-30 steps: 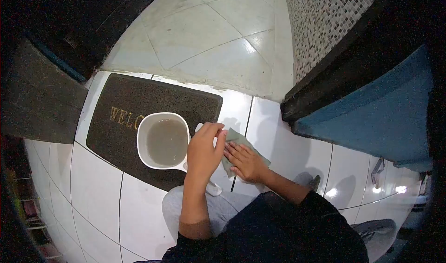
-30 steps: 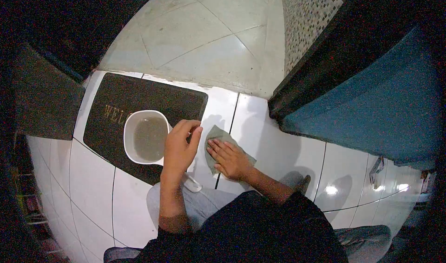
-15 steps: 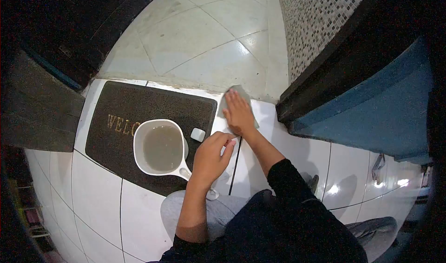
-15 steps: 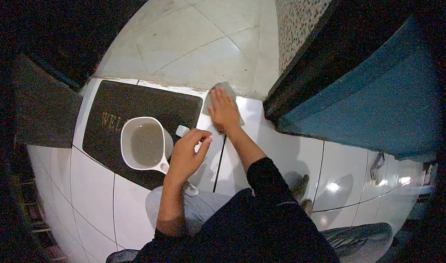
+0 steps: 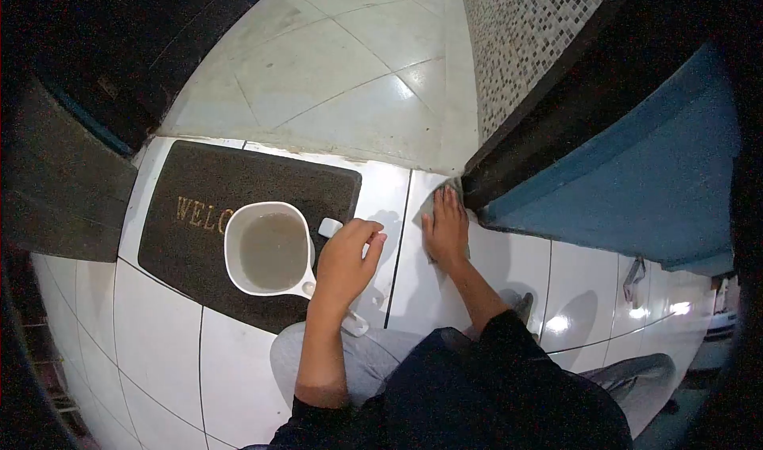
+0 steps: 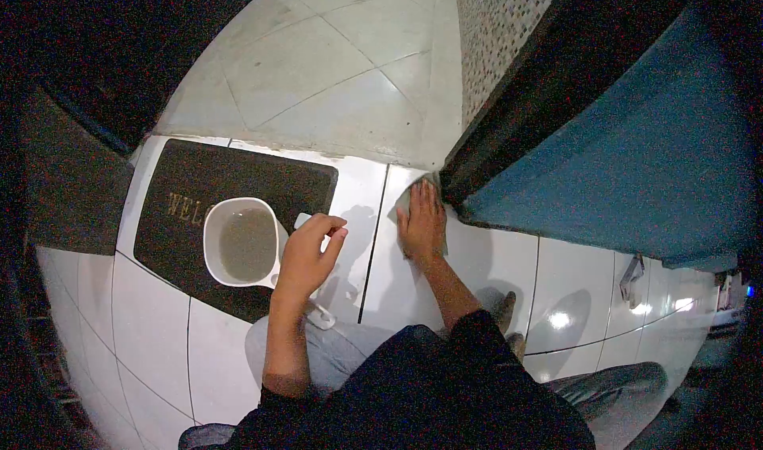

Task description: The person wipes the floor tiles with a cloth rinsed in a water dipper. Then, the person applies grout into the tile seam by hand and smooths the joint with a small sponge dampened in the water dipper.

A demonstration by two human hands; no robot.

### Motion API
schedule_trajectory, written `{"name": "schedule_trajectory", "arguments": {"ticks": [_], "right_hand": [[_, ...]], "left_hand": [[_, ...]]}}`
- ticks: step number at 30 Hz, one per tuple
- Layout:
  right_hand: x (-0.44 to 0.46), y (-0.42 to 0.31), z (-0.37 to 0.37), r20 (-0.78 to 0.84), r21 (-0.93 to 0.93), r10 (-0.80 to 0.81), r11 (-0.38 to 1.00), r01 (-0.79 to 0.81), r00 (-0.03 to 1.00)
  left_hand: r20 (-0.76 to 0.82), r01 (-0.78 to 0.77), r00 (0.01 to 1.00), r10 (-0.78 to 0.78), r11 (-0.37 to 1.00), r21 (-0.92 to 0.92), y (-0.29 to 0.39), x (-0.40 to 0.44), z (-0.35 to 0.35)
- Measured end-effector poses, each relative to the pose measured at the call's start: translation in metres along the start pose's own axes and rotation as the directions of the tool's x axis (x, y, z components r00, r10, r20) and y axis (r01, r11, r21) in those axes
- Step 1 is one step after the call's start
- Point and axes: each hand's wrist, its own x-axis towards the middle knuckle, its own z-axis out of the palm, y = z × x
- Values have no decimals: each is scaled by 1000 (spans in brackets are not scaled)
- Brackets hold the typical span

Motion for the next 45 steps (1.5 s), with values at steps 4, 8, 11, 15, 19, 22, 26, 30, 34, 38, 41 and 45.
{"name": "schedule_trajectory", "arguments": {"ticks": [4, 8, 11, 15, 19, 22, 26, 30, 34, 38, 41, 45], "right_hand": [[-60, 1, -28, 31, 18, -60, 998, 59, 998], [-101, -2, -43, 87, 46, -57, 997, 54, 995], [-86, -5, -44, 109, 18, -68, 998, 66, 992], [-36, -8, -27, 110, 26, -87, 996, 85, 990], [-5, -4, -13, 42, 85, -173, 982, 169, 984], [-25, 2, -26, 97, 131, -181, 977, 168, 979], [-99, 17, -47, 103, 43, -125, 992, 121, 987], [-125, 34, -54, 124, -80, 124, 990, -115, 985], [-115, 73, -46, -154, -216, 240, 938, -270, 958], [-115, 155, -37, -314, -253, 510, 768, -589, 800], [-110, 173, -39, -295, -342, 629, 634, -694, 720], [-102, 136, -41, -214, -222, 474, 828, -515, 854]], "left_hand": [[-8, -35, 999, 35, 999, 16, 5, -1, 1], [34, -27, 999, 26, 999, 36, 7, -2, 3], [61, -43, 997, 40, 998, 46, 8, -1, 5], [64, -49, 997, 46, 998, 44, 7, -1, 8], [29, -71, 997, 68, 993, 93, 4, -1, 9], [35, -43, 999, 40, 994, 100, 6, -2, 9], [41, -23, 999, 19, 995, 96, 9, -4, 9], [61, -41, 997, 37, 997, 69, 12, -3, 10], [56, -12, 998, 7, 996, 92, 8, -4, 3], [50, -14, 999, 8, 993, 115, 8, -6, -4], [49, -17, 999, 13, 997, 80, 9, -7, -5], [33, -42, 999, 39, 996, 76, 8, -7, -1]]}}
